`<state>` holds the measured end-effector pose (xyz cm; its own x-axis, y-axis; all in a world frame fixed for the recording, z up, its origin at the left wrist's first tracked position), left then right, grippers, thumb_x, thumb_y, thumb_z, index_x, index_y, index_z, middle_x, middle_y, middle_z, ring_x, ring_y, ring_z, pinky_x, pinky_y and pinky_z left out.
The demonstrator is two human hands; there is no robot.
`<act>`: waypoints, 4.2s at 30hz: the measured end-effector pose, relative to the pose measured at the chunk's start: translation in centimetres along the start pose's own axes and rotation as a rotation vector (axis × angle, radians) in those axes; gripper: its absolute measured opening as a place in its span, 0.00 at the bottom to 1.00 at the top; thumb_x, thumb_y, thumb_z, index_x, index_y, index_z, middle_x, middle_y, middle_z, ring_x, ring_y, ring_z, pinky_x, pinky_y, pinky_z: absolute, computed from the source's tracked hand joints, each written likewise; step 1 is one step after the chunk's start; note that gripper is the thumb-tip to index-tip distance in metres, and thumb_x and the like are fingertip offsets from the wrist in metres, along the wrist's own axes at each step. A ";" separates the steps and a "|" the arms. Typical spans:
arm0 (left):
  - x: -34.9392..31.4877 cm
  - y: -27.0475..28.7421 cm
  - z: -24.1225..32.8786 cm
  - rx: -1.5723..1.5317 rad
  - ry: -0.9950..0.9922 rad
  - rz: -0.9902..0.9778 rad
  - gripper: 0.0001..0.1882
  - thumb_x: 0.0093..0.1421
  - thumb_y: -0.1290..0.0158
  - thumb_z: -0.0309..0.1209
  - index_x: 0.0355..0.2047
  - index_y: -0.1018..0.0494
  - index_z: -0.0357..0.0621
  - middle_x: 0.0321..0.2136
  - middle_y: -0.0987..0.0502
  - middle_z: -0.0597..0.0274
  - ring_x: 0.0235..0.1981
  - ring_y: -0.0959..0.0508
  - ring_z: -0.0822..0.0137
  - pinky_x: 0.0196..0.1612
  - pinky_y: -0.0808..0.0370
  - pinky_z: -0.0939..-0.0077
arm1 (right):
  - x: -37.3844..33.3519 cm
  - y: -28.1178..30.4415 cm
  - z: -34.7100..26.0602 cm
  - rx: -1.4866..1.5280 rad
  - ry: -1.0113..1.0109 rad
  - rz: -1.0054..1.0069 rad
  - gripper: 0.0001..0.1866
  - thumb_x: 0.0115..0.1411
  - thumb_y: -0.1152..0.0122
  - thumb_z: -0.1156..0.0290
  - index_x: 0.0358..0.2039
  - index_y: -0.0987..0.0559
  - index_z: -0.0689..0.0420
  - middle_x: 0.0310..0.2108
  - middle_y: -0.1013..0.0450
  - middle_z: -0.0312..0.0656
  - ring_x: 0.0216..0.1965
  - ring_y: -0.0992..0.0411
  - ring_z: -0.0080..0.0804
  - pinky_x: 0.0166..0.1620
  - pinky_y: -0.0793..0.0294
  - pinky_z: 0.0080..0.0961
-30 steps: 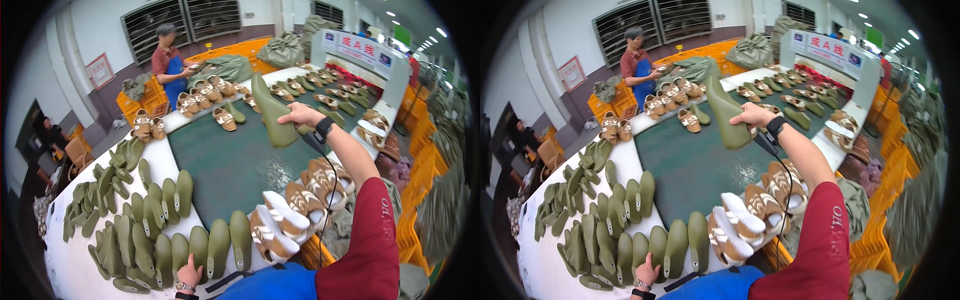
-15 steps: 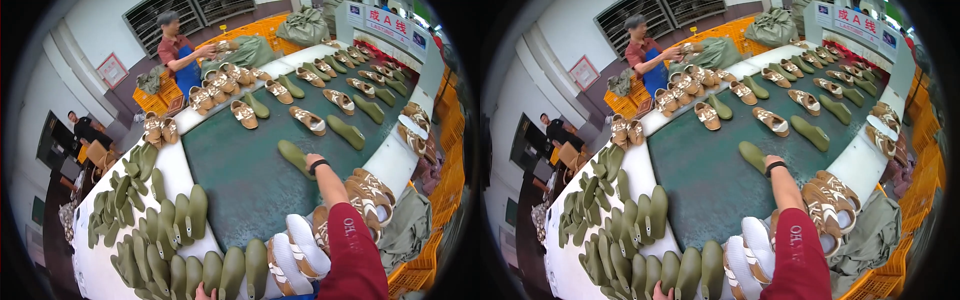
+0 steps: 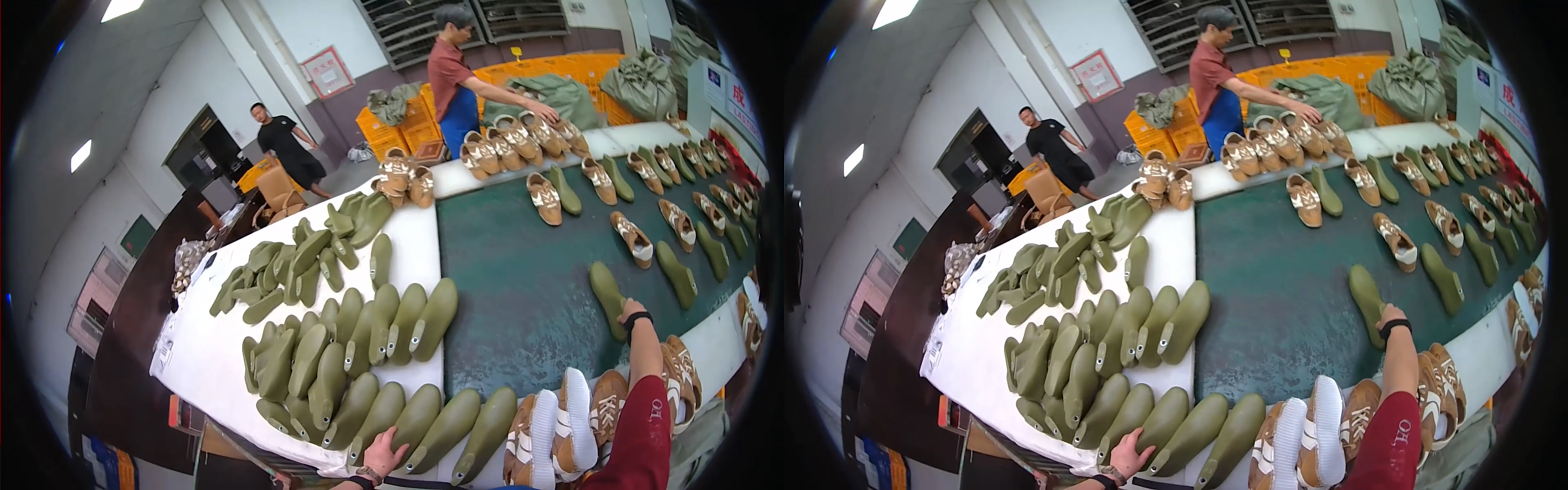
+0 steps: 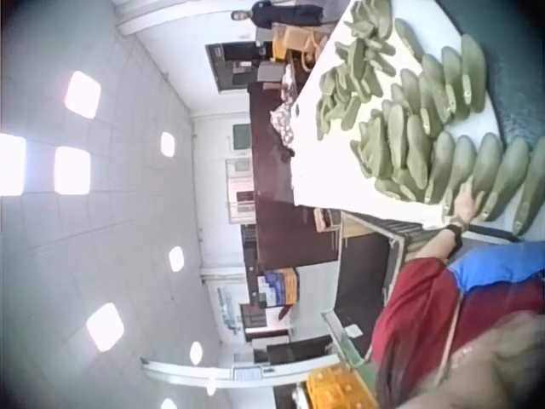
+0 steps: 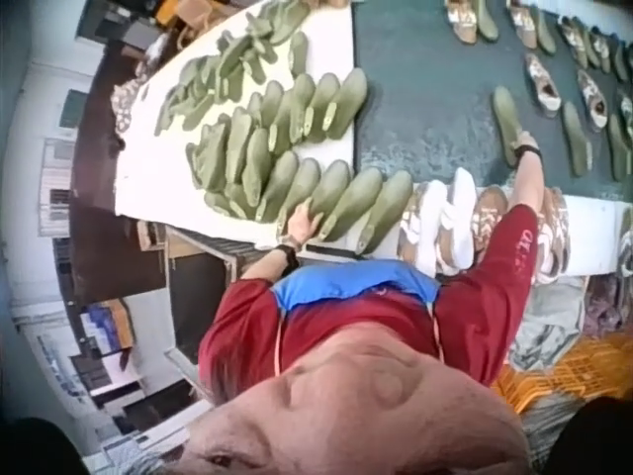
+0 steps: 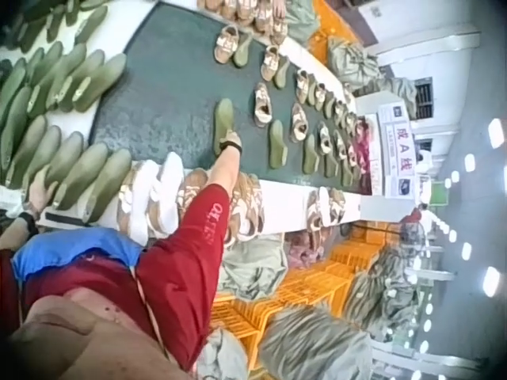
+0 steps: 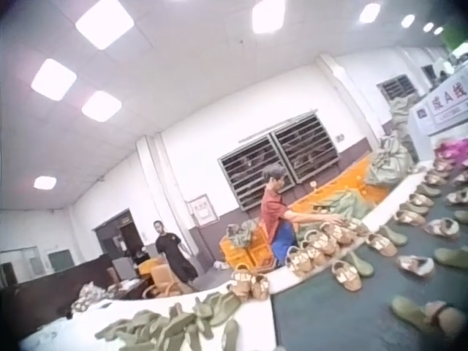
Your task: Organizing and stacking green shoe lasts and finished brown shoes onto a production table in a shoe factory.
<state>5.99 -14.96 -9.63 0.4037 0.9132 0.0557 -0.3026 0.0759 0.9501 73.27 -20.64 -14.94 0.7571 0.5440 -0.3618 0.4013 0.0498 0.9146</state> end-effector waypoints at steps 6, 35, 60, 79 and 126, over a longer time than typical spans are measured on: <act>0.3 0.1 -0.2 -0.069 -0.064 -0.009 0.27 0.50 0.46 0.44 0.49 0.37 0.50 0.39 0.27 0.54 0.34 0.25 0.52 0.34 0.26 0.63 | -6.4 5.8 -4.6 -0.180 0.274 0.238 0.19 0.45 0.39 0.63 0.37 0.28 0.57 0.37 0.27 0.49 0.41 0.30 0.46 0.45 0.31 0.38; 3.8 7.5 -1.3 -1.547 0.303 -0.431 0.32 0.51 0.52 0.19 0.57 0.47 0.47 0.48 0.33 0.51 0.45 0.29 0.58 0.47 0.28 0.64 | -45.0 -3.5 -6.6 0.055 0.705 0.028 0.35 0.47 0.42 0.46 0.54 0.37 0.47 0.48 0.36 0.52 0.36 0.29 0.51 0.36 0.27 0.38; 24.9 -15.7 23.7 0.072 -0.460 -0.564 0.23 0.51 0.53 0.39 0.47 0.40 0.49 0.36 0.27 0.38 0.40 0.27 0.43 0.44 0.30 0.56 | -43.1 -4.4 -4.6 0.301 0.862 -0.090 0.30 0.54 0.47 0.59 0.58 0.44 0.32 0.50 0.43 0.68 0.23 0.27 0.47 0.27 0.25 0.33; 9.5 2.2 17.1 -1.289 -0.468 -1.025 0.38 0.50 0.42 0.30 0.58 0.50 0.45 0.55 0.41 0.60 0.56 0.40 0.63 0.54 0.36 0.65 | -44.1 1.0 -7.5 2.053 0.541 -0.671 0.26 0.62 0.57 0.60 0.57 0.53 0.46 0.56 0.46 0.43 0.50 0.35 0.41 0.41 0.25 0.39; -0.7 2.6 2.5 -0.897 -0.033 -0.052 0.33 0.53 0.46 0.43 0.54 0.42 0.38 0.49 0.34 0.46 0.49 0.32 0.53 0.51 0.36 0.65 | -34.1 8.7 -24.9 0.410 0.975 -0.538 0.12 0.50 0.40 0.72 0.36 0.25 0.62 0.26 0.28 0.38 0.28 0.32 0.19 0.32 0.31 0.18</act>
<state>7.07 -16.38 -6.40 0.4560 0.8891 0.0407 -0.8383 0.4137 0.3552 38.10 -17.94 9.83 -0.2006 0.9524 -0.2296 0.8175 0.2919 0.4965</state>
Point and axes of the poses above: each hand's wrist, its own x-axis towards the middle knuckle, its own y-axis out of the back of the hand, z = x × y, the point moved 2 cm from there along x, towards the middle knuckle
